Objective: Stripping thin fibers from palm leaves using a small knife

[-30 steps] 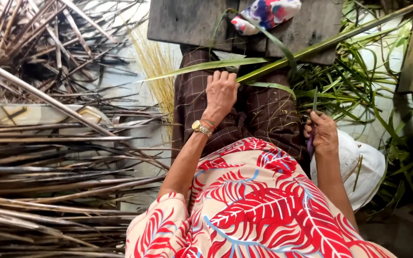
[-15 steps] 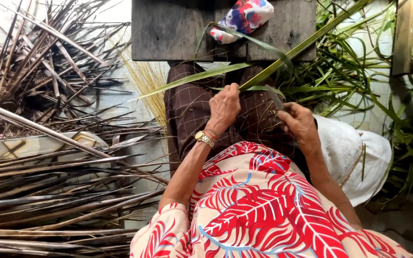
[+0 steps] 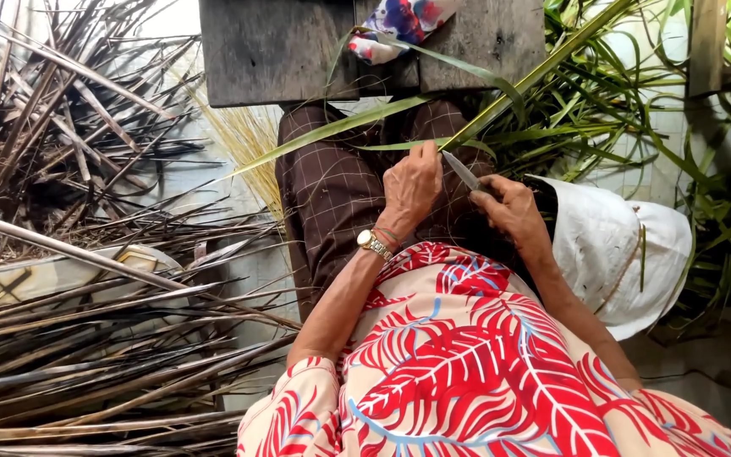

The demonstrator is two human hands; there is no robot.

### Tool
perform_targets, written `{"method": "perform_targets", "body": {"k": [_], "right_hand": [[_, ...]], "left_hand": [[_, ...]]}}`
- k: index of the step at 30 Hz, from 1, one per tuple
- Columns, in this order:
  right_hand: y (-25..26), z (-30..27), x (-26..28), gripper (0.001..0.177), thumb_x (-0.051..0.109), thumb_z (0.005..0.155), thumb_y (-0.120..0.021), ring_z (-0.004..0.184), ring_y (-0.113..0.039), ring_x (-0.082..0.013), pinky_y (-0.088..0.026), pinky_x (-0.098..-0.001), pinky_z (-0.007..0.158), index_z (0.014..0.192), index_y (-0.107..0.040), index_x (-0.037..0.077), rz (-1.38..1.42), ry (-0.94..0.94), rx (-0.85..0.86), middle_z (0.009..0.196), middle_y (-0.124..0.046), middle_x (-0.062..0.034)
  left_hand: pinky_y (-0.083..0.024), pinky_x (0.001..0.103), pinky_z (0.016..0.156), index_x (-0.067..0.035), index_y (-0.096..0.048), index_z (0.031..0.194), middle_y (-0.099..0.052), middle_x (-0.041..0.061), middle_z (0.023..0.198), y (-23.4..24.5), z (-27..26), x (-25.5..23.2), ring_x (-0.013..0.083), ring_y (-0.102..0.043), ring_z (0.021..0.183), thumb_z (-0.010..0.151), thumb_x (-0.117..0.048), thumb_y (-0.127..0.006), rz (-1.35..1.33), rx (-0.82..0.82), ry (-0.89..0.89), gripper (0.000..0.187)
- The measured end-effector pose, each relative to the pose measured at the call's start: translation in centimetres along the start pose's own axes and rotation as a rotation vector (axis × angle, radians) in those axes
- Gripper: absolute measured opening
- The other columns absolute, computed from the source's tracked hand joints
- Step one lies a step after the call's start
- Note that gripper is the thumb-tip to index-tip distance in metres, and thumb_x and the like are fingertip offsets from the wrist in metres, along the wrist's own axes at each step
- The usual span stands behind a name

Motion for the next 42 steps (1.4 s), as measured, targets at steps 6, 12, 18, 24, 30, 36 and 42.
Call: {"method": "perform_targets", "body": {"k": [6,12,18,24,30,36,42], "right_hand": [[-0.4,0.1,-0.4,0.032,0.012,0.098,-0.069,0.047,-0.062,-0.0188,-0.045,-0.0276,0.031,0.118,-0.065,-0.012,0.096,-0.047,0.017,0.070,-0.066,-0.0228],[-0.6,0.4,-0.3,0.027,0.007,0.097,-0.067,0.042,-0.058,-0.0165,-0.040,-0.0251,0.026,0.116,-0.065,-0.012,0.233,-0.088,0.037,0.065,-0.062,-0.0209],[-0.7,2.2,-1.7,0.026,0.005,0.095,-0.068,0.042,-0.058,-0.0149,-0.038,-0.0235,0.027,0.114,-0.062,-0.012,0.332,-0.124,0.021,0.064,-0.058,-0.0178],[0.5,5.0,-2.2,0.032,0.009,0.096,-0.070,0.043,-0.056,-0.0119,-0.036,-0.0233,0.027,0.117,-0.060,-0.012,0.365,-0.113,-0.056,0.064,-0.058,-0.0138],[0.7,4.7,3.9,0.023,0.013,0.100,-0.072,0.076,-0.071,-0.0460,-0.058,-0.0517,0.058,0.116,-0.072,-0.003,-0.411,0.265,-0.114,0.087,-0.073,-0.0268],[3.6,4.9,4.2,0.022,0.026,0.106,-0.073,0.083,-0.075,-0.0300,-0.064,-0.0408,0.069,0.120,-0.069,0.009,-0.720,0.551,-0.401,0.098,-0.075,-0.0123],[11.8,10.7,-3.9,0.021,0.025,0.108,-0.074,0.091,-0.073,-0.0434,-0.057,-0.0573,0.078,0.116,-0.072,0.004,-0.676,0.250,-0.470,0.096,-0.075,-0.0210]], "left_hand": [[-0.058,0.039,0.051,-0.017,-0.051,0.092,-0.054,0.000,0.074,0.8,-0.1,-0.3,0.0236,-0.070,0.055,0.092,-0.024,-0.060,0.052,-0.041,-0.035,0.011],[-0.058,0.035,0.049,-0.019,-0.051,0.089,-0.053,-0.002,0.072,1.1,0.1,-0.7,0.0203,-0.069,0.054,0.089,-0.020,-0.061,0.060,-0.058,-0.078,0.010],[-0.058,0.035,0.052,-0.019,-0.052,0.091,-0.056,-0.001,0.072,1.6,-0.1,-1.5,0.0211,-0.070,0.057,0.086,-0.020,-0.062,0.095,-0.077,-0.094,0.011],[-0.059,0.039,0.061,-0.015,-0.057,0.092,-0.062,0.003,0.071,-0.1,-1.3,-4.1,0.0244,-0.073,0.062,0.084,-0.019,-0.065,0.097,-0.017,-0.140,0.013],[-0.060,0.048,0.058,-0.007,-0.051,0.096,-0.062,0.013,0.079,-6.6,0.1,-3.3,0.0371,-0.071,0.068,0.065,-0.018,-0.079,0.004,0.184,0.026,0.043],[-0.059,0.037,0.051,-0.014,-0.052,0.091,-0.060,0.000,0.072,-1.0,0.7,-5.5,0.0230,-0.071,0.057,0.080,-0.018,-0.060,0.229,0.018,-0.043,0.014],[-0.060,0.044,0.055,-0.012,-0.051,0.096,-0.065,0.006,0.078,1.2,-1.0,-4.4,0.0280,-0.074,0.061,0.090,-0.014,-0.054,0.143,0.178,-0.112,0.007]]}}
Point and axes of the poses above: each hand's wrist, its own z-axis towards the middle knuckle, its own y-axis out of the back of the hand, x = y × z, the point moved 10 cm from there along z, towards the middle knuckle
